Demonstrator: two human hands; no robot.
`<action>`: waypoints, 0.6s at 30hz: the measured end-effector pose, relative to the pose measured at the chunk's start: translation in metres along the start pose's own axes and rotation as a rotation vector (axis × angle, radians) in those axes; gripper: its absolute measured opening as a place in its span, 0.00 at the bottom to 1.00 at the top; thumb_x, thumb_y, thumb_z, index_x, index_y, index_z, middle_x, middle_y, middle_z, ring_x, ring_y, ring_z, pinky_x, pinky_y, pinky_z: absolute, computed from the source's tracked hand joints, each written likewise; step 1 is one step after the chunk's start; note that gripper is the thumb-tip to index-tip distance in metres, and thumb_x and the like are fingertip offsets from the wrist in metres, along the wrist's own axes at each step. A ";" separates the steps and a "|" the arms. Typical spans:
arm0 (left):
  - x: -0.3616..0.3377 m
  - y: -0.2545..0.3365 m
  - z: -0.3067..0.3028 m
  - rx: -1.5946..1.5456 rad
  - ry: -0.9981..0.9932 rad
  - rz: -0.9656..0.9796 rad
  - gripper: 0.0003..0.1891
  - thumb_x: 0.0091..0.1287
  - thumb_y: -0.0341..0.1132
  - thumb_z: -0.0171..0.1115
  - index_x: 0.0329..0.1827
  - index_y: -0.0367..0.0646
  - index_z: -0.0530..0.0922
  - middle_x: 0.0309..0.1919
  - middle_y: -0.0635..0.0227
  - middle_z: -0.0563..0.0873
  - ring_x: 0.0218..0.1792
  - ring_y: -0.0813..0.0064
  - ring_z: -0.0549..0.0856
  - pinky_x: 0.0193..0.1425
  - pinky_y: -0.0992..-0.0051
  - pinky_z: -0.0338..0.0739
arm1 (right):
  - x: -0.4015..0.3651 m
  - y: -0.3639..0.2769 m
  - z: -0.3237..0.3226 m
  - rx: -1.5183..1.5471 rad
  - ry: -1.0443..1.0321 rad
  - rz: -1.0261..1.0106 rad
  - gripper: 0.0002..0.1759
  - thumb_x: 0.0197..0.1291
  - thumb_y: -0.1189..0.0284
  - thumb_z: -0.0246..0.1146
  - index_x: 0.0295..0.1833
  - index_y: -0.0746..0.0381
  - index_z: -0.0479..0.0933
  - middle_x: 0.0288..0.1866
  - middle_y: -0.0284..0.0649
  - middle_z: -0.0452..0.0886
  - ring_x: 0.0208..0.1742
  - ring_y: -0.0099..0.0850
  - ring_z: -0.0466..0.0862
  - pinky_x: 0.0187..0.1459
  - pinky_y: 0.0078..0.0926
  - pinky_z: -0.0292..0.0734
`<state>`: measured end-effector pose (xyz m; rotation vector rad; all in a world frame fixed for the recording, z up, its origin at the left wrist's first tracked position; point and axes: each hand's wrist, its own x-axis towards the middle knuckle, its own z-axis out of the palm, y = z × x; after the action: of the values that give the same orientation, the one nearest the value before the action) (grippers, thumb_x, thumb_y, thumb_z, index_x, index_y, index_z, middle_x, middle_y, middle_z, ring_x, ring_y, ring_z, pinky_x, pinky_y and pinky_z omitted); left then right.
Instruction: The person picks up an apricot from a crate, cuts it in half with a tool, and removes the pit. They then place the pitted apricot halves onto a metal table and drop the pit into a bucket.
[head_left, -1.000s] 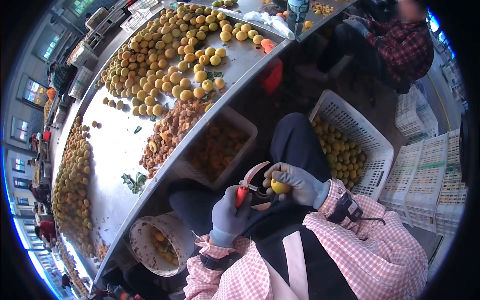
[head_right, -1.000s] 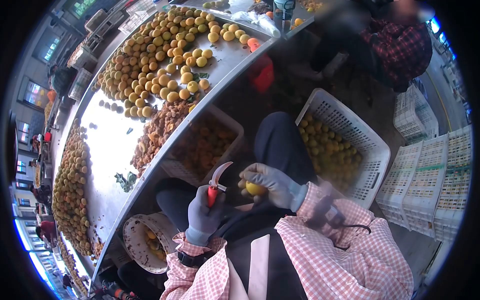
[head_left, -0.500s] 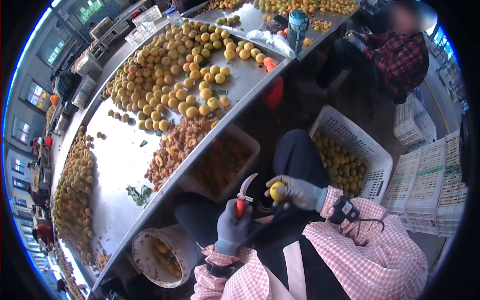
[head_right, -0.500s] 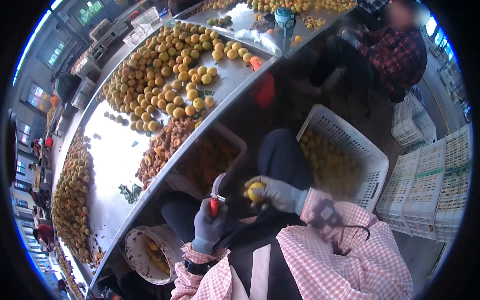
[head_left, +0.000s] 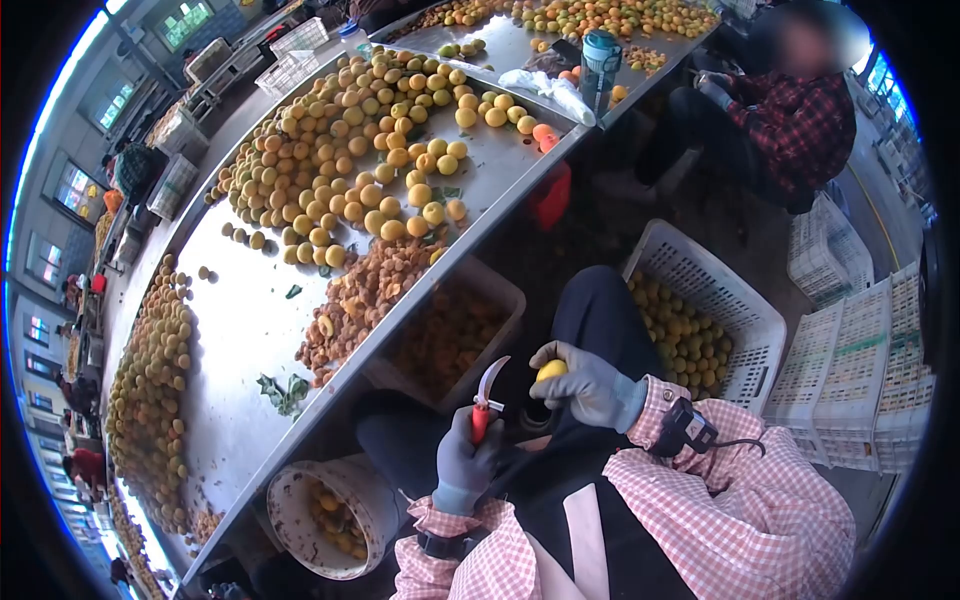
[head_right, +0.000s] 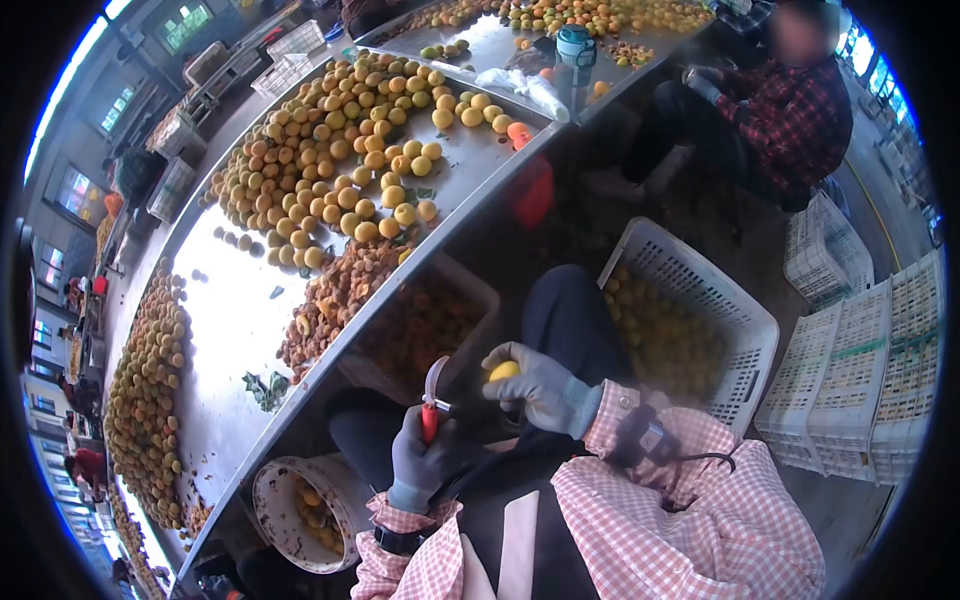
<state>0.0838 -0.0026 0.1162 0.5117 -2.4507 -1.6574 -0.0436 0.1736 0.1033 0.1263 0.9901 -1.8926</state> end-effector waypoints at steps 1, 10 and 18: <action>0.000 -0.002 0.000 0.000 0.001 -0.003 0.10 0.62 0.28 0.66 0.44 0.40 0.76 0.30 0.66 0.80 0.31 0.77 0.77 0.40 0.76 0.74 | -0.004 0.001 0.004 -0.028 -0.050 -0.005 0.18 0.56 0.81 0.65 0.51 0.60 0.69 0.39 0.37 0.77 0.41 0.27 0.82 0.42 0.18 0.78; 0.002 -0.006 0.002 -0.020 -0.024 0.055 0.10 0.64 0.31 0.64 0.46 0.41 0.75 0.30 0.61 0.82 0.30 0.71 0.82 0.37 0.73 0.76 | -0.008 0.016 0.008 -0.132 -0.018 0.036 0.31 0.47 0.91 0.60 0.57 0.55 0.67 0.51 0.40 0.70 0.46 0.28 0.77 0.44 0.21 0.77; 0.005 -0.007 -0.001 -0.010 0.011 0.091 0.10 0.64 0.31 0.65 0.46 0.42 0.75 0.30 0.58 0.82 0.30 0.63 0.83 0.36 0.72 0.77 | -0.019 -0.003 0.026 -0.335 -0.149 0.072 0.24 0.56 0.79 0.68 0.57 0.56 0.70 0.48 0.37 0.73 0.42 0.24 0.79 0.48 0.23 0.81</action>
<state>0.0805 -0.0076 0.1099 0.4002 -2.4187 -1.6260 -0.0280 0.1698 0.1319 -0.1714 1.1668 -1.6211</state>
